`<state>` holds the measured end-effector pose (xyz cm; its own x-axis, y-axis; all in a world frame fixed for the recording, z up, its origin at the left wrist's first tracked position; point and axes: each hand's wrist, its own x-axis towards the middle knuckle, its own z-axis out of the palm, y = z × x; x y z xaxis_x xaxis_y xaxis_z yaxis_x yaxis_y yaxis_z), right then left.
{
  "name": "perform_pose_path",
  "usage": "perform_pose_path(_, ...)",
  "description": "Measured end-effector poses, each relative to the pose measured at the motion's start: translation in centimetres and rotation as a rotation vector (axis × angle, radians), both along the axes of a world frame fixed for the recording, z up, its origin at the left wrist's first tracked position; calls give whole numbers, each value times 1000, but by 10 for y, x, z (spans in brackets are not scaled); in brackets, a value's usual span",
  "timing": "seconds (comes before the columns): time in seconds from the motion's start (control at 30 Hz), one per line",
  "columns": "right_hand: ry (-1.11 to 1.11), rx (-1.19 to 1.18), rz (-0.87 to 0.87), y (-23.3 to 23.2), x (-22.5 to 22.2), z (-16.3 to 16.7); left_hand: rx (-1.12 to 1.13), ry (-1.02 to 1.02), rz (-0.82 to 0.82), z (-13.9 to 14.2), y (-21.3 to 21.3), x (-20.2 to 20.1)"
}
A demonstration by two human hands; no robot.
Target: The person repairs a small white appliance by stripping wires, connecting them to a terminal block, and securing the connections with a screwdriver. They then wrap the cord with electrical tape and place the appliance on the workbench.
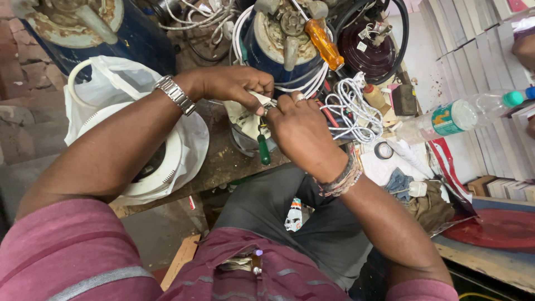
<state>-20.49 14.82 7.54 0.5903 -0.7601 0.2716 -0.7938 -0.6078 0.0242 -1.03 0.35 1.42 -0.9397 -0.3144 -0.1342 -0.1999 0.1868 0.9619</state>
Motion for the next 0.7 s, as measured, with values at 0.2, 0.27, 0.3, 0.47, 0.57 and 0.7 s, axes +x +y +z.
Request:
perform_pose_path(0.2,-224,165,-32,-7,-8,-6,60,-5,33,4,3,1)
perform_pose_path(0.27,-265,128,-43,-5,-6,-9,99,-1,35,5,3,1)
perform_pose_path(0.3,-275,101,-48,-3,-4,-12,85,10,29,4,3,1)
perform_pose_path(0.47,-313,12,-74,5,2,-20,116,9,9,2,2,1)
perform_pose_path(0.57,-352,-39,-58,7,3,-24,34,38,-13,0,2,0)
perform_pose_path(0.7,-401,-100,-59,10,8,-30,41,50,-11,-2,2,0)
